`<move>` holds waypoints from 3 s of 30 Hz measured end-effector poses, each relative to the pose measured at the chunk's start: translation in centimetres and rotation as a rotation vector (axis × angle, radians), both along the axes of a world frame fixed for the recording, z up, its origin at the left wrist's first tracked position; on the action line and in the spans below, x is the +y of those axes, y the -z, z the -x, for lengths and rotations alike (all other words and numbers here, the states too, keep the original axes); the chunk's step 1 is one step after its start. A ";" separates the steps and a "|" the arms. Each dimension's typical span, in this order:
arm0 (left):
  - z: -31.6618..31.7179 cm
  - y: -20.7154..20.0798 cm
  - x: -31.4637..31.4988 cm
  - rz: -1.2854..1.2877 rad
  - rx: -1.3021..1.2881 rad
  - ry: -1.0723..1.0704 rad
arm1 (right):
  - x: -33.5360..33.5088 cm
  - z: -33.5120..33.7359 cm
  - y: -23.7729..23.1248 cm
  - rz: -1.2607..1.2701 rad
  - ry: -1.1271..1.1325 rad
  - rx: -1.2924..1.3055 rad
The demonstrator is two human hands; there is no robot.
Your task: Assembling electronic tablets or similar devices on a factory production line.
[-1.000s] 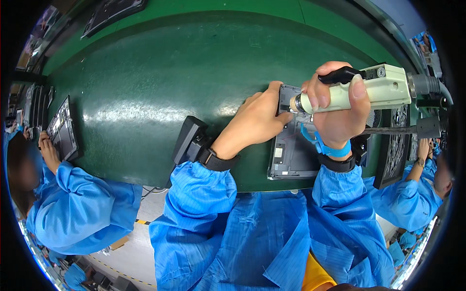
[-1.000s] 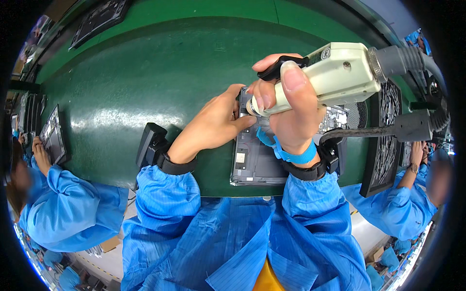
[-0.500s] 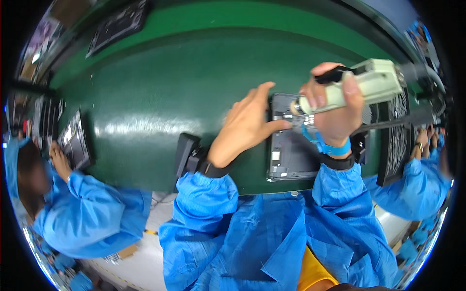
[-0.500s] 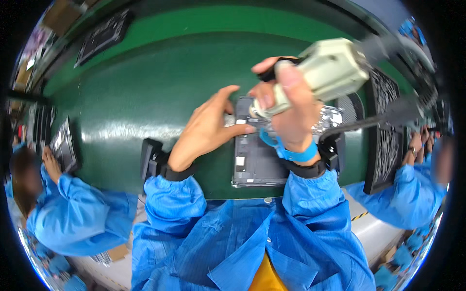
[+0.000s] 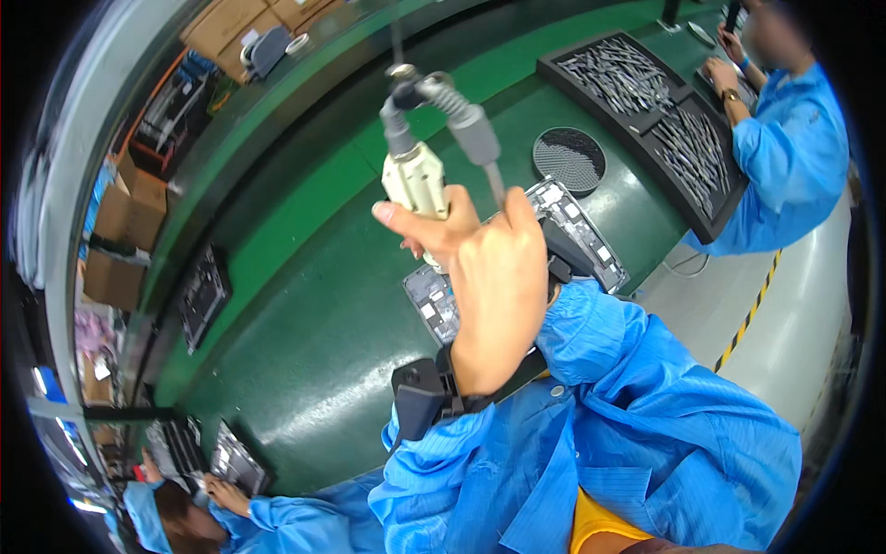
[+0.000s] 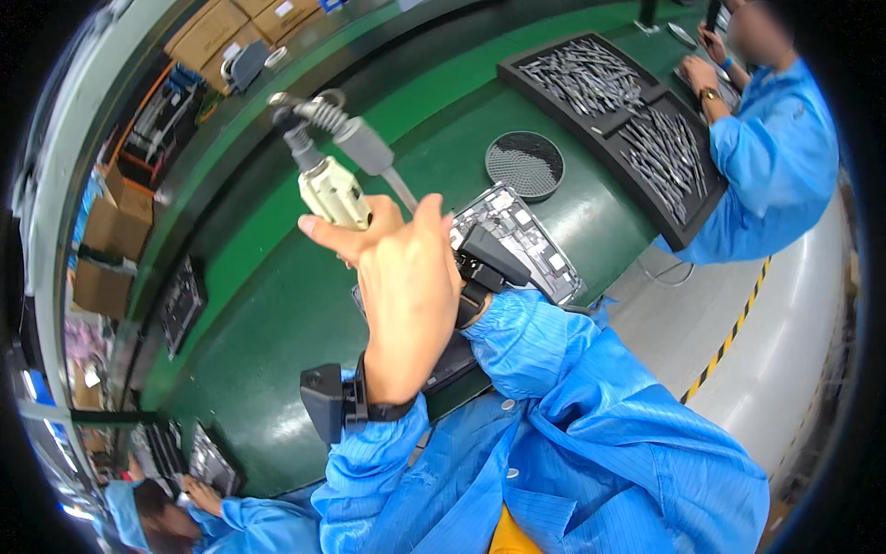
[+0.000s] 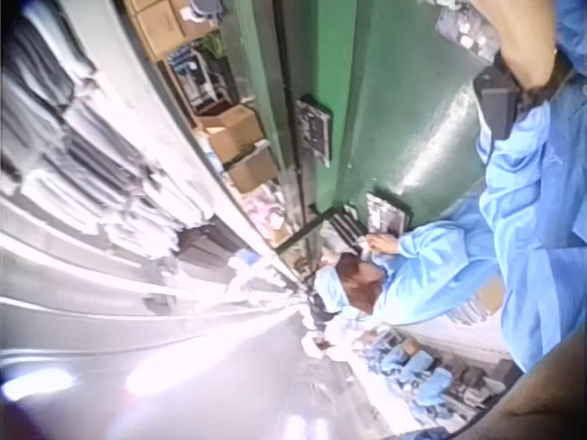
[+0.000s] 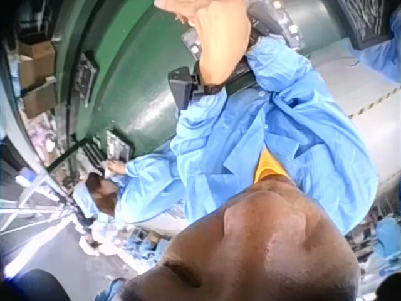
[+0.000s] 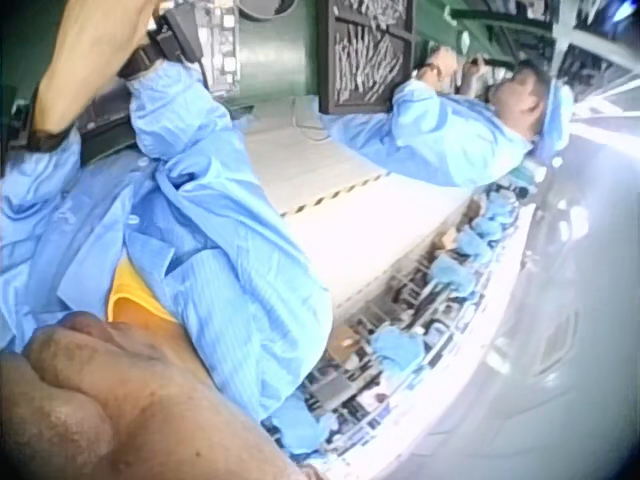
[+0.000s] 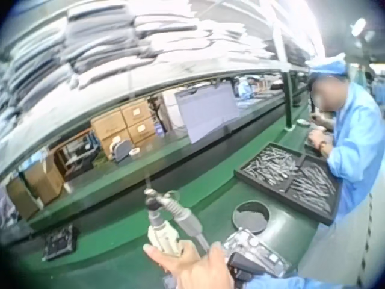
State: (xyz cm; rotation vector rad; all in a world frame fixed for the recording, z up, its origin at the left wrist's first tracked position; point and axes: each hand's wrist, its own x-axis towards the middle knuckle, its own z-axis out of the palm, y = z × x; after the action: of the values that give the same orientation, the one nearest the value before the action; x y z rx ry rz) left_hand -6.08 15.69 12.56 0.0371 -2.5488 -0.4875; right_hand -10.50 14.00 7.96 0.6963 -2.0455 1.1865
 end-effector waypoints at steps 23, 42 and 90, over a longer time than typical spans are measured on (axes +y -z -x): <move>-2.7 -1.6 -3.6 -0.758 -0.246 0.681 | 5.7 6.3 -4.0 0.794 -0.838 -0.728; -1.5 6.5 -9.2 -0.355 0.118 0.038 | 2.8 5.2 -4.5 0.644 -1.218 -0.904; -5.5 12.2 -11.5 -0.925 -0.272 -0.041 | -0.9 1.5 1.4 0.330 -1.147 -0.956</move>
State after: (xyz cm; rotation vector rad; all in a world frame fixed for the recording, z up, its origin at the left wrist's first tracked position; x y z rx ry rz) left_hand -0.56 4.19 0.32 0.5123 -2.3250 -1.6834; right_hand -12.01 13.12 6.51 1.3802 -1.9667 2.8678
